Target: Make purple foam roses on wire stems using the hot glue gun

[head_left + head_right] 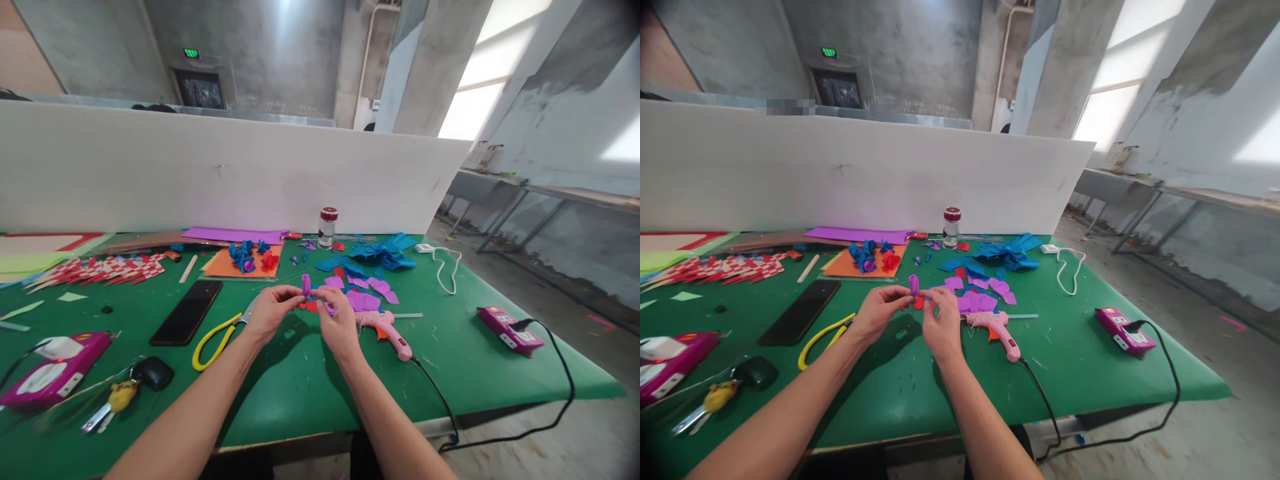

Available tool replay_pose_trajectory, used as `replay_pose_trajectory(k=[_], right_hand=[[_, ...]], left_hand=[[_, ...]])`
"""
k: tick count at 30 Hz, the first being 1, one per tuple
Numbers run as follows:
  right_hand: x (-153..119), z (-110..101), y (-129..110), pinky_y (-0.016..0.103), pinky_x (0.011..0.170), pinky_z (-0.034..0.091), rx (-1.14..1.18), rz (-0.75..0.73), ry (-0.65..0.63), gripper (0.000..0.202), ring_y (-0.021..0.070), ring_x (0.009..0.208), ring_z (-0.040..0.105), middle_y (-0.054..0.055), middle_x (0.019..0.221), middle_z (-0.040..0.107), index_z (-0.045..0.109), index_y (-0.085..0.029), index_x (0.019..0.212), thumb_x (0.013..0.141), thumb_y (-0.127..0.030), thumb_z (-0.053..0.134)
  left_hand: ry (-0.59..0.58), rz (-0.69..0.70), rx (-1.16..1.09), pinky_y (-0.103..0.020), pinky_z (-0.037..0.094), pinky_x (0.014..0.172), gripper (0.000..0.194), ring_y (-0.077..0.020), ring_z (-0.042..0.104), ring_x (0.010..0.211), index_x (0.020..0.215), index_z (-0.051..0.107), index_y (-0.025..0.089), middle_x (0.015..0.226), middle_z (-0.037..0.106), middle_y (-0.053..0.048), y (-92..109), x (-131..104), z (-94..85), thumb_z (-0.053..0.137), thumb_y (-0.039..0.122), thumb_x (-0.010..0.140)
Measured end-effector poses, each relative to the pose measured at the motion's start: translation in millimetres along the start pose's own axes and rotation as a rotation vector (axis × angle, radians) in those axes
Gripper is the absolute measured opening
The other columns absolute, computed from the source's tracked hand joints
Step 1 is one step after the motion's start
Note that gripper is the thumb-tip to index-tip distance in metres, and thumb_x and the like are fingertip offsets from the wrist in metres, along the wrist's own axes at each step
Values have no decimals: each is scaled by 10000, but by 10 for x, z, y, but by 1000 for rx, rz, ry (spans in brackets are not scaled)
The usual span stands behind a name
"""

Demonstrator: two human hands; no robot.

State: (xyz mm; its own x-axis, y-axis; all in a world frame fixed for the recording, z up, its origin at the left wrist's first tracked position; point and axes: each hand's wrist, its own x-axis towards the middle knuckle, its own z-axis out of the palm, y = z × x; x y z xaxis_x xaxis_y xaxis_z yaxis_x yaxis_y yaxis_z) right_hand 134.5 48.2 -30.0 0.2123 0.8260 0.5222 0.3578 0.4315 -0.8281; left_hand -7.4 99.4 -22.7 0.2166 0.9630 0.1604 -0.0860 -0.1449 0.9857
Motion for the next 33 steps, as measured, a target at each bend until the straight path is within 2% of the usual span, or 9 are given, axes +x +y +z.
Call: replay_pose_trajectory(k=[8, 13, 20, 25, 27, 29, 31, 33], right_hand=[[-31, 22, 8, 373, 873, 443, 24, -33, 16, 299, 222, 962, 561, 74, 972, 629, 716, -232, 986, 838, -147, 470], [-79, 105, 22, 359, 853, 451, 53, 6, 31, 337, 214, 963, 556, 67, 975, 610, 699, -241, 1042, 837, -133, 455], [-148, 267, 85, 375, 913, 437, 82, 15, 75, 363, 216, 1032, 539, 87, 1063, 577, 639, -220, 1135, 844, -129, 443], [-326, 352, -31, 382, 931, 442, 108, 45, 58, 435, 218, 1046, 546, 98, 1089, 587, 589, -229, 1239, 845, -128, 434], [-398, 319, -122, 365, 900, 463, 147, 43, 14, 406, 214, 1022, 569, 95, 1071, 613, 597, -235, 1239, 872, -164, 438], [-392, 244, -189, 349, 883, 471, 194, 47, -18, 329, 204, 980, 599, 78, 1036, 656, 646, -247, 1170, 904, -231, 453], [-274, 163, -199, 340, 863, 472, 226, 108, 33, 239, 203, 918, 623, 56, 959, 701, 712, -246, 1016, 887, -298, 518], [-67, 123, -153, 310, 757, 484, 279, 227, 91, 172, 195, 790, 630, 42, 822, 714, 729, -214, 854, 809, -345, 626]], left_hand=[[7, 23, 21, -221, 431, 570, 202, -122, 558, 574, 743, 738, 168, 643, 680, -10, -30, 3, 11, 804, 303, 607], [53, 58, 62, -246, 460, 611, 205, -147, 596, 606, 752, 741, 173, 664, 699, -21, -47, 11, 13, 792, 318, 616], [134, 128, 262, -261, 472, 623, 117, -183, 635, 642, 732, 743, 185, 686, 724, -37, 14, -16, 27, 744, 270, 653], [212, 180, 388, -254, 445, 611, 116, -179, 618, 635, 717, 746, 188, 672, 715, -33, -37, 9, -15, 738, 286, 656], [283, 161, 326, -248, 428, 586, 150, -159, 588, 600, 716, 739, 179, 650, 697, -25, -75, 44, -49, 755, 304, 636], [321, 110, 135, -243, 416, 558, 207, -131, 549, 555, 733, 724, 165, 643, 679, -15, -92, 83, -80, 779, 315, 602], [292, 45, -97, -237, 408, 535, 258, -104, 523, 524, 733, 703, 152, 653, 673, -15, -79, 110, -103, 804, 321, 565], [228, -11, -249, -230, 406, 525, 283, -88, 519, 518, 714, 687, 143, 668, 672, -22, -46, 118, -115, 825, 318, 540]])
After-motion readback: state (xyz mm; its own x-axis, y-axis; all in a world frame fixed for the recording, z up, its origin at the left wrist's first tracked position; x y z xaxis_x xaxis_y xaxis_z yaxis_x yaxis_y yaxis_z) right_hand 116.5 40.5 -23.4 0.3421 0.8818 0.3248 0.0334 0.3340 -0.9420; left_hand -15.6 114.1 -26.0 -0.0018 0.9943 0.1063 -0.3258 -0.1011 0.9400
